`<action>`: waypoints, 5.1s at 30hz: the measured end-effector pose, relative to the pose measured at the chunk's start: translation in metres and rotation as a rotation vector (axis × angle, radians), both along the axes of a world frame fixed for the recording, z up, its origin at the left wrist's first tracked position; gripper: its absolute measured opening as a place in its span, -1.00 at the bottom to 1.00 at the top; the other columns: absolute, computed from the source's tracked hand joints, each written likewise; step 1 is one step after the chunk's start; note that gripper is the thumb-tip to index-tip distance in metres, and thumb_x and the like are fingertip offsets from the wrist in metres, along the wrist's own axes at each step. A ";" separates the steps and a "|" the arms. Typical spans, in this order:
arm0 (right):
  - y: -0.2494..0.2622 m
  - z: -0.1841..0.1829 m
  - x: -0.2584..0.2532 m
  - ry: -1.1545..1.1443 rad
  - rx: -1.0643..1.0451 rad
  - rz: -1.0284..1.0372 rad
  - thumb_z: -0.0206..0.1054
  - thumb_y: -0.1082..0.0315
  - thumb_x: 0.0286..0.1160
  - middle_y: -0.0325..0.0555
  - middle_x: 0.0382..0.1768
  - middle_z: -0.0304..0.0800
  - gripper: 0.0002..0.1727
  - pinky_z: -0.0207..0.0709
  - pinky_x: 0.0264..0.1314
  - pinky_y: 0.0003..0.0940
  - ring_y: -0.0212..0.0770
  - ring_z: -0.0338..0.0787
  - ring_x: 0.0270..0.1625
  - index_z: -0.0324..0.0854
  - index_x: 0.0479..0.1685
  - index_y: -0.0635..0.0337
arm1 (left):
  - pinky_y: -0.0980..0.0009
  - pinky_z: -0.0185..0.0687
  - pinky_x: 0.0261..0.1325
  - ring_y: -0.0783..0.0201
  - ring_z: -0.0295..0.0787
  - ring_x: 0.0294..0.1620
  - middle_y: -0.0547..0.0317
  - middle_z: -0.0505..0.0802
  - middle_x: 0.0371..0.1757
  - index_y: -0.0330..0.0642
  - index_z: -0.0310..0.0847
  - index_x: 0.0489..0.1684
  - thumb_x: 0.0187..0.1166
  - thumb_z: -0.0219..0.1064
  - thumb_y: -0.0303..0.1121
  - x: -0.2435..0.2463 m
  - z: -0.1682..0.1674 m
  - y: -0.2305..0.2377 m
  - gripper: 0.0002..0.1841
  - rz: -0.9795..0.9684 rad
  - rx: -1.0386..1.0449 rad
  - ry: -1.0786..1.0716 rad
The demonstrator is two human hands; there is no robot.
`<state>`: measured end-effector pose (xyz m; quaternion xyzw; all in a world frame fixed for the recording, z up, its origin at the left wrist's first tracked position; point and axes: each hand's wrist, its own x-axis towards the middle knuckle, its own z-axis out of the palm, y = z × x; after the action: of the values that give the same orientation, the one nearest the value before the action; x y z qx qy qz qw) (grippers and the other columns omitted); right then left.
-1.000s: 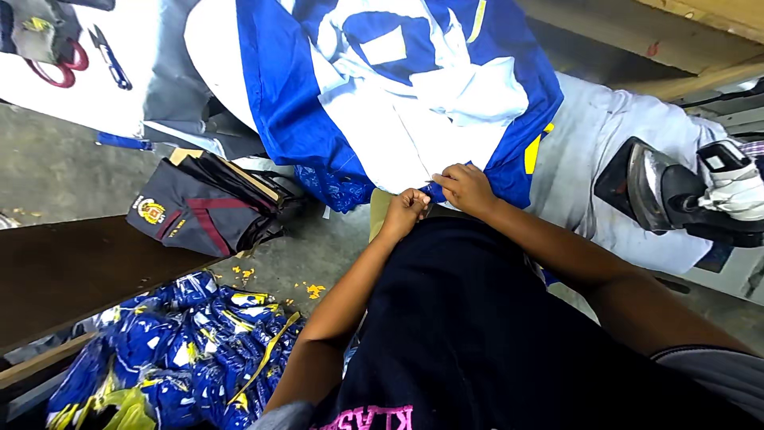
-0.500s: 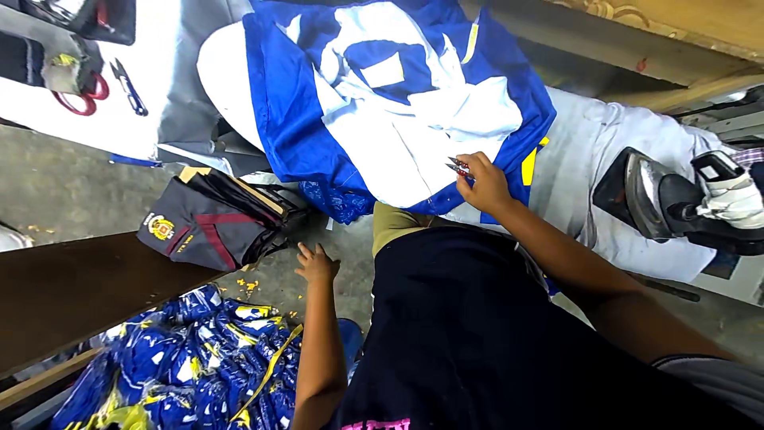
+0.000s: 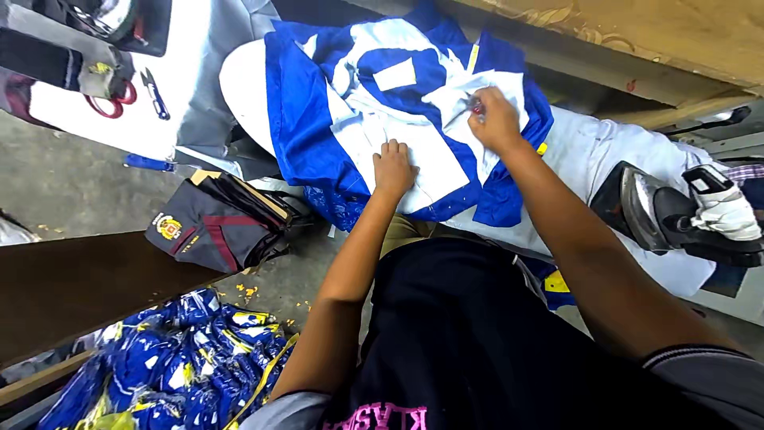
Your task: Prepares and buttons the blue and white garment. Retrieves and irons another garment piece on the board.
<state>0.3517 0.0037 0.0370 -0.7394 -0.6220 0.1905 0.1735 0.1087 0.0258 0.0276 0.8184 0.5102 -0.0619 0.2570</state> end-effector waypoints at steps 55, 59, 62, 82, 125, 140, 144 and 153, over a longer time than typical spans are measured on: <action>-0.080 -0.016 -0.097 0.342 0.143 0.236 0.38 0.45 0.45 0.28 0.06 0.78 -0.61 0.71 0.00 0.09 0.17 0.84 -0.02 0.72 0.26 0.37 | 0.53 0.67 0.00 0.52 0.73 -0.24 0.13 0.82 -0.23 -0.41 0.70 -0.06 0.64 0.33 -0.49 -0.076 0.005 -0.072 -0.86 0.602 -0.075 -0.905; -0.073 -0.020 -0.106 0.288 0.215 0.296 0.40 0.43 0.49 0.31 0.05 0.78 -0.62 0.69 0.07 0.15 0.26 0.82 0.04 0.75 0.28 0.33 | 0.53 0.64 -0.02 0.53 0.69 -0.25 0.19 0.80 -0.26 -0.40 0.67 -0.05 0.67 0.29 -0.47 -0.067 0.014 -0.071 -0.86 0.577 -0.115 -0.933; -0.067 -0.024 -0.112 0.272 0.275 0.322 0.39 0.44 0.49 0.29 0.00 0.78 -0.64 0.67 0.09 0.14 0.25 0.81 0.04 0.78 0.26 0.29 | 0.55 0.62 -0.02 0.55 0.68 -0.25 0.20 0.79 -0.25 -0.39 0.66 -0.05 0.68 0.28 -0.47 -0.062 0.019 -0.071 -0.87 0.546 -0.104 -0.927; -0.052 -0.039 -0.118 0.146 0.499 0.326 0.34 0.44 0.56 0.18 -0.09 0.84 -0.71 0.61 0.04 0.11 0.21 0.82 0.05 0.86 0.17 0.17 | 0.59 0.57 -0.08 0.54 0.63 -0.27 0.13 0.74 -0.25 -0.41 0.63 -0.05 0.70 0.26 -0.48 -0.066 0.015 -0.077 -0.87 0.506 -0.131 -0.838; -0.148 -0.007 0.007 0.288 0.118 -0.499 0.30 0.26 0.61 0.34 -0.09 0.73 -0.48 0.60 -0.04 0.11 0.16 0.75 -0.15 0.42 0.39 0.49 | -0.18 0.05 0.77 -0.40 0.01 0.83 -0.52 0.06 0.83 -0.47 0.25 0.69 0.63 0.32 -0.25 -0.136 -0.004 -0.031 -0.31 0.594 0.414 -0.442; -0.189 -0.035 0.058 -0.017 -0.197 -0.707 0.19 0.43 0.65 0.48 0.32 0.67 -0.61 0.52 0.23 0.51 0.50 0.72 0.30 0.57 0.38 0.43 | -0.51 0.03 0.60 -0.36 0.14 0.81 -0.24 0.34 0.80 -0.15 0.51 0.63 0.66 0.33 0.02 -0.037 -0.015 0.023 -0.37 -0.220 0.155 -0.078; -0.198 -0.025 0.076 -0.007 -0.233 -0.835 0.23 0.43 0.62 0.53 0.27 0.67 -0.62 0.45 0.24 0.54 0.52 0.68 0.33 0.56 0.32 0.47 | -0.43 0.19 0.58 -0.35 0.40 0.66 -0.28 0.61 0.57 -0.28 0.75 0.21 0.62 0.39 -0.26 -0.061 -0.028 0.009 -0.66 -0.128 0.208 -0.145; -0.207 0.007 0.087 0.002 -0.440 -0.868 0.30 0.36 0.62 0.66 0.19 0.67 -0.60 0.37 0.15 0.68 0.68 0.64 0.28 0.57 0.30 0.47 | -0.15 0.54 0.44 -0.23 0.78 0.24 -0.38 0.83 0.12 -0.53 0.70 0.10 0.69 0.26 -0.42 -0.116 0.031 -0.055 -0.72 -0.009 -0.278 -0.122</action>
<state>0.4391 -0.2032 0.0440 -0.9495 -0.2011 0.2283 0.0770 -0.0070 -0.0292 0.0588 0.7793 0.4766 -0.0831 0.3984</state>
